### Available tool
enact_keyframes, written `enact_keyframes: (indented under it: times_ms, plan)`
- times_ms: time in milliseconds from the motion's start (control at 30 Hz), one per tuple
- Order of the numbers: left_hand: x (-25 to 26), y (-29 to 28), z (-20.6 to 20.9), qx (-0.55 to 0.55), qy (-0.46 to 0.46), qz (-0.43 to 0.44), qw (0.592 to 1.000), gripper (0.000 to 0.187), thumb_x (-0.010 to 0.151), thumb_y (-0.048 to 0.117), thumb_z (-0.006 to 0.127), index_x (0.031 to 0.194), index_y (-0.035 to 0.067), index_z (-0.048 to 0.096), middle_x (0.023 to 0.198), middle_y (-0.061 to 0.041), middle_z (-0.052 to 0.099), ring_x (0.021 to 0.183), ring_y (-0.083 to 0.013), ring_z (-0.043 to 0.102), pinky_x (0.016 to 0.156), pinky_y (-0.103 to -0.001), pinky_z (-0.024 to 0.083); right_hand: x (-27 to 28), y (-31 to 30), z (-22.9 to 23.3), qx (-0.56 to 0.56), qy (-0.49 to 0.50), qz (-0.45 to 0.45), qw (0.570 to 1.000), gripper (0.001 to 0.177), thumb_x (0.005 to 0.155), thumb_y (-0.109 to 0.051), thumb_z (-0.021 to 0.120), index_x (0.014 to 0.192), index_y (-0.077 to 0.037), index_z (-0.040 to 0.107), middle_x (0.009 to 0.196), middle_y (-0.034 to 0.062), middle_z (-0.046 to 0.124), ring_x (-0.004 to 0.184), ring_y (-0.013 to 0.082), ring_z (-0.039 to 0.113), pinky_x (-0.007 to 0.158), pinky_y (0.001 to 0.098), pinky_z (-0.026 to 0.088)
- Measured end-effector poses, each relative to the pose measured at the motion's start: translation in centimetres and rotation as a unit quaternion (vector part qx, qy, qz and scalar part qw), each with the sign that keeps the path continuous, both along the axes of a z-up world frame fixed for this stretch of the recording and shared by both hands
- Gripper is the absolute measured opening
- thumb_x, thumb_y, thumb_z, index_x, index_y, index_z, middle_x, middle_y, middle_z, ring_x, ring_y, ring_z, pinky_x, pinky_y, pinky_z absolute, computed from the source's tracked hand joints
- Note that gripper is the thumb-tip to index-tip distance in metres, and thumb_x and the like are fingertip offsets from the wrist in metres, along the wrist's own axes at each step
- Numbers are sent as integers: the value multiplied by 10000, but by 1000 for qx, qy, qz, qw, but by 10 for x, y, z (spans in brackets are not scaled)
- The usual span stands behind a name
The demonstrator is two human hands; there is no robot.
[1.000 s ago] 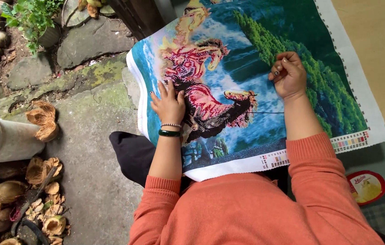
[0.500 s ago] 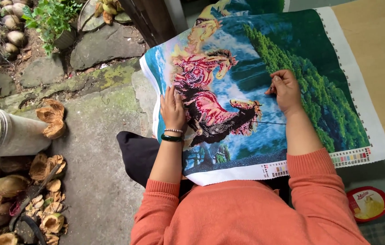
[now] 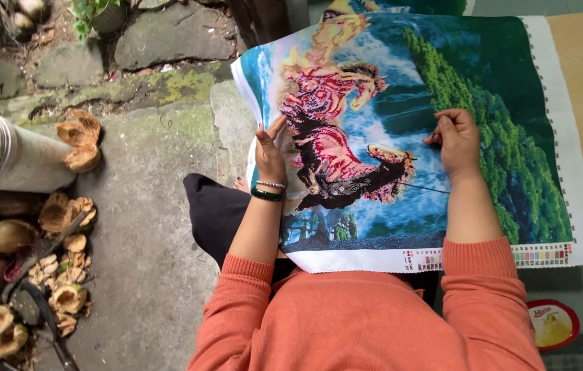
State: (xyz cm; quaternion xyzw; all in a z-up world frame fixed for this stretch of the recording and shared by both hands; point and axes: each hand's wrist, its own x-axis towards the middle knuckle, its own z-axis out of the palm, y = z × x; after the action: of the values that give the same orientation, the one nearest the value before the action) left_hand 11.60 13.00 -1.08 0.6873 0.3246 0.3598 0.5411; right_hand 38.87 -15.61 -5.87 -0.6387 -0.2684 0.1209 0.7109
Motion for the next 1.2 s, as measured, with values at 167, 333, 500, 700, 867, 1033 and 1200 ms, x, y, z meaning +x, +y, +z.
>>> enact_keyframes:
  times_ms: [167,333,500,700,867,1033,1200]
  plan:
    - [-5,-2,4,-48,-46,7,998,818,1069,591,25,1333,195,691,1421,-146,596,1505,-442,203,1237,-543,214,5,0,-7,0,1,2,1000,129,1179,-47,511,1206,43,599,792,124,536,719,217,663,705,406,670]
    - [-4,-1,6,-69,-63,5,996,789,1085,587,63,1329,183,695,1427,-150,587,1512,-432,181,1237,-531,236,1,2,2,15,13,-11,1000,118,1170,-39,514,1195,34,603,790,113,542,693,192,648,697,403,682]
    - [2,1,4,51,152,7,987,532,1083,536,330,1313,227,697,1411,-66,614,1500,-379,250,1219,-573,212,-2,2,7,20,32,-23,999,120,1164,-55,508,1185,15,603,780,101,537,674,178,637,695,387,694]
    - [1,7,-7,118,198,-6,973,337,990,399,666,1280,235,715,1397,-36,631,1473,-436,292,1197,-600,256,6,-1,-4,38,30,-18,999,119,1172,-73,526,1181,22,597,797,113,545,701,190,648,686,424,694]
    - [0,8,-13,149,190,-1,970,314,969,388,699,1240,233,733,1368,-32,652,1449,-448,332,1200,-575,267,5,-1,-3,41,28,-18,999,115,1172,-69,526,1177,26,591,793,113,541,694,194,644,685,431,694]
    - [4,15,-32,156,201,-1,967,308,965,459,691,1218,289,737,1378,28,637,1451,-432,331,1185,-577,278,3,-1,0,43,37,-21,998,108,1167,-64,527,1176,24,588,790,100,534,690,182,642,687,418,699]
    - [19,-10,-24,383,200,46,901,417,893,450,755,1232,213,704,1410,-98,571,1343,-537,397,1085,-738,282,0,2,2,12,-7,-25,1000,102,1164,-43,517,1189,23,591,774,106,536,672,211,656,669,395,668]
